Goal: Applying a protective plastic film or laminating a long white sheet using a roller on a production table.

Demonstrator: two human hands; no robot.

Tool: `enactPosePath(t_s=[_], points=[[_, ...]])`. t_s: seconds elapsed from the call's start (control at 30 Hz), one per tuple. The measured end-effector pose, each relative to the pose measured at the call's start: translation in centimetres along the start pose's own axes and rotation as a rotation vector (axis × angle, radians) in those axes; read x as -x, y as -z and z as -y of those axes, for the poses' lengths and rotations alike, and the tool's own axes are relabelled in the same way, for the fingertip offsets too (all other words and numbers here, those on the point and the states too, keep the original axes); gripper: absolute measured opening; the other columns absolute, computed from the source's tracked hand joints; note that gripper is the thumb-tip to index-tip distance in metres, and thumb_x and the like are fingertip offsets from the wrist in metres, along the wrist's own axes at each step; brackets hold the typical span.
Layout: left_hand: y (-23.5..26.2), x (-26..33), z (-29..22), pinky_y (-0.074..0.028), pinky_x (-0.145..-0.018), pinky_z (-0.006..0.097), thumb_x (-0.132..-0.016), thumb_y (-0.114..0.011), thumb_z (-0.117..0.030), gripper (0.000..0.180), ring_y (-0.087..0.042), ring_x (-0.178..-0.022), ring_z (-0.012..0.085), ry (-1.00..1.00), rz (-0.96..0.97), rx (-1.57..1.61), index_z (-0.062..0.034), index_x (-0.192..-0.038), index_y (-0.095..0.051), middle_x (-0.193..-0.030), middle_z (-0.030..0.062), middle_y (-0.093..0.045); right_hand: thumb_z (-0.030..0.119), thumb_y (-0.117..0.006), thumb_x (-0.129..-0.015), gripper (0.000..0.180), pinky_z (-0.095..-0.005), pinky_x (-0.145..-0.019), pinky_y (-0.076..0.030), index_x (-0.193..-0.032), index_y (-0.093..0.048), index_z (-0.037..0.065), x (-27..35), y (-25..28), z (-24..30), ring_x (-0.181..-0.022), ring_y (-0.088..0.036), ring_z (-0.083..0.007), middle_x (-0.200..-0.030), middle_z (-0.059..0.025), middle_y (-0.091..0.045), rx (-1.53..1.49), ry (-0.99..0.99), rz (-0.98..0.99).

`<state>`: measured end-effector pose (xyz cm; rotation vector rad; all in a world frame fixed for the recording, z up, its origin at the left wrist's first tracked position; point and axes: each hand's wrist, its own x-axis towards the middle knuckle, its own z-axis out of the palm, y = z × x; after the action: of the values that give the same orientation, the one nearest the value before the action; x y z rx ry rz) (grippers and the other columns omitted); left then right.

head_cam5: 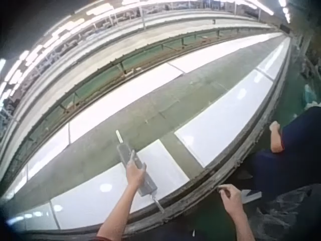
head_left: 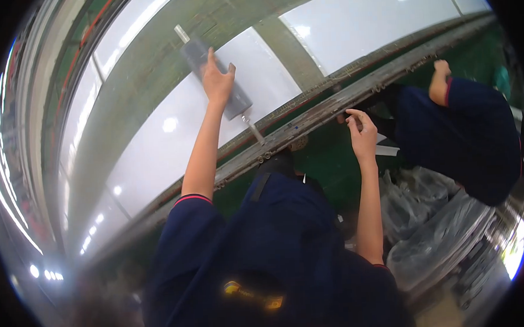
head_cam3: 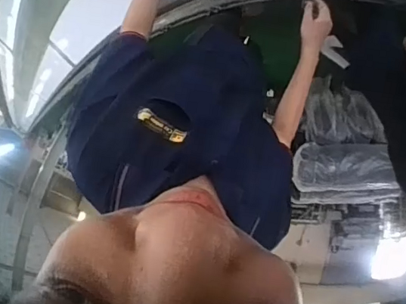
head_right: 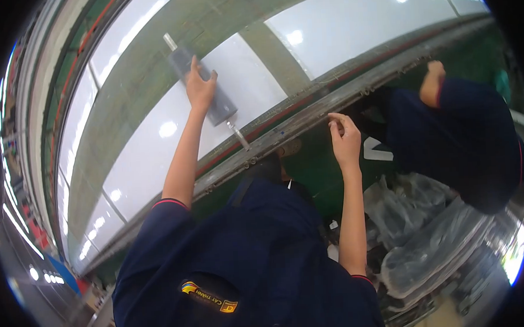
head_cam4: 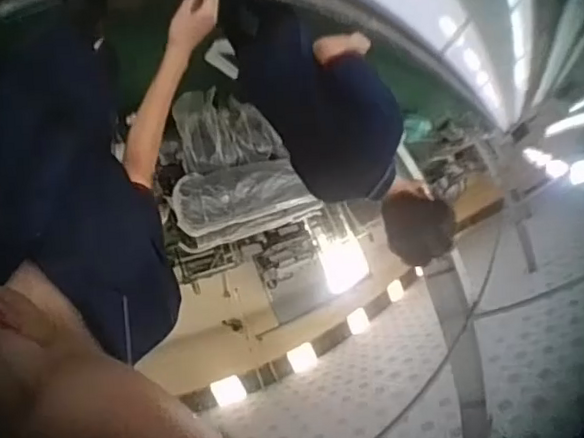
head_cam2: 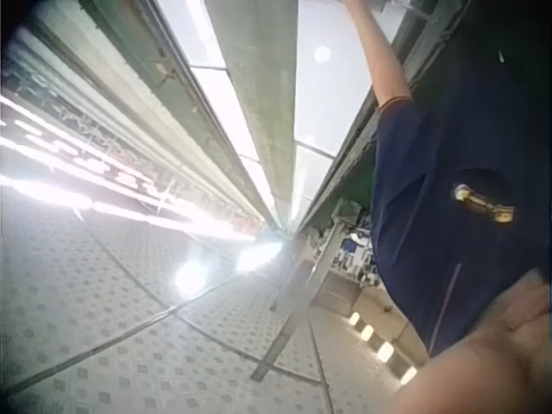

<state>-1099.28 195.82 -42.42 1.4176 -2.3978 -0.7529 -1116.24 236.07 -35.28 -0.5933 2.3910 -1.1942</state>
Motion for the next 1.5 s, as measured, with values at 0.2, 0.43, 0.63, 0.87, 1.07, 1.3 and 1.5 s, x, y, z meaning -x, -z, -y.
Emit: enactPosePath(t_s=[0.2, 0.43, 0.63, 0.87, 1.07, 1.3, 1.5], points=[[1.0, -1.1, 7.1, -0.041, -0.118, 0.05, -0.096, -0.071, -0.047, 0.072, -0.052, -0.14, 0.0392, 0.15, -0.307, 0.011, -0.0095, -0.155, -0.052, -0.141, 0.0187, -0.062, 0.002, -0.062, -0.098, 0.023, -0.0335, -0.081, -0.055, -0.118, -0.074, 0.006, -6.6, 0.2, 0.6, -0.09, -0.07, -0.0245, -0.103, -0.0113, -0.071, 0.012, 0.203, 0.071], [-17.2, -7.0, -8.9, -0.027, -0.126, 0.057, -0.101, -0.057, -0.059, 0.087, -0.032, -0.153, 0.0523, 0.555, -0.203, 0.322, -0.0078, -0.166, -0.03, -0.166, 0.036, -0.027, 0.006, -0.063, -0.098, 0.022, -0.0388, -0.081, -0.054, -0.118, -0.073, 0.008, -13.3, 5.2, -2.8, -0.088, -0.068, -0.0315, -0.102, -0.0136, -0.07, 0.055, 0.205, 0.142], [-20.9, -10.9, -33.2, -0.022, -0.122, 0.071, -0.088, -0.073, -0.055, 0.087, -0.03, -0.155, 0.0505, 0.495, 0.101, 0.014, -0.0103, -0.158, -0.047, -0.163, 0.0347, -0.035, 0.006, -0.063, -0.099, 0.02, -0.0345, -0.082, -0.055, -0.116, -0.074, 0.005, -17.1, 13.0, -6.1, -0.089, -0.072, -0.0262, -0.1, -0.0114, -0.072, 0.071, 0.04, 0.209], [-23.4, -14.1, -36.2, -0.029, -0.125, 0.056, -0.088, -0.076, -0.048, 0.077, -0.038, -0.15, 0.0457, 0.128, -0.263, 0.167, -0.0168, -0.155, -0.052, -0.158, 0.0272, -0.043, 0.002, -0.062, -0.098, 0.021, -0.0305, -0.078, -0.055, -0.115, -0.074, 0.003, -24.6, 23.4, -7.7, -0.085, -0.071, -0.019, -0.097, -0.0095, -0.071, 0.072, -0.007, 0.101], [-34.6, -18.9, -37.9, -0.016, -0.131, 0.056, -0.091, -0.073, -0.06, 0.115, -0.014, -0.16, 0.0535, 0.601, -0.14, 0.302, 0.0035, -0.167, -0.015, -0.167, 0.044, -0.014, -0.001, -0.061, -0.099, 0.023, -0.0293, -0.08, -0.054, -0.118, -0.073, 0.003, -33.7, 31.8, -6.1, -0.089, -0.069, -0.0184, -0.098, -0.0091, -0.07, -0.013, 0.067, -0.068], [-46.9, -20.9, -69.3, -0.031, -0.126, 0.049, -0.083, -0.077, -0.055, 0.117, -0.033, -0.154, 0.0498, 0.348, -0.128, -0.331, 0.0019, -0.167, -0.02, -0.163, 0.0436, -0.028, -0.002, -0.061, -0.1, 0.022, -0.0288, -0.078, -0.054, -0.118, -0.074, 0.003, -43.3, 44.5, -14.5, -0.089, -0.07, -0.015, -0.096, -0.0075, -0.07, 0.066, 0.117, -0.138], [-54.4, -24.6, -82.3, -0.039, -0.119, 0.051, -0.083, -0.079, -0.041, 0.057, -0.054, -0.136, 0.041, -0.014, 0.151, 0.178, -0.0085, -0.13, -0.072, -0.136, 0.0196, -0.066, -0.002, -0.06, -0.1, 0.024, -0.0312, -0.08, -0.056, -0.118, -0.075, 0.005, -52.2, 57.7, -22.4, -0.09, -0.072, -0.019, -0.098, -0.0091, -0.071, 0.033, 0.057, -0.217]])
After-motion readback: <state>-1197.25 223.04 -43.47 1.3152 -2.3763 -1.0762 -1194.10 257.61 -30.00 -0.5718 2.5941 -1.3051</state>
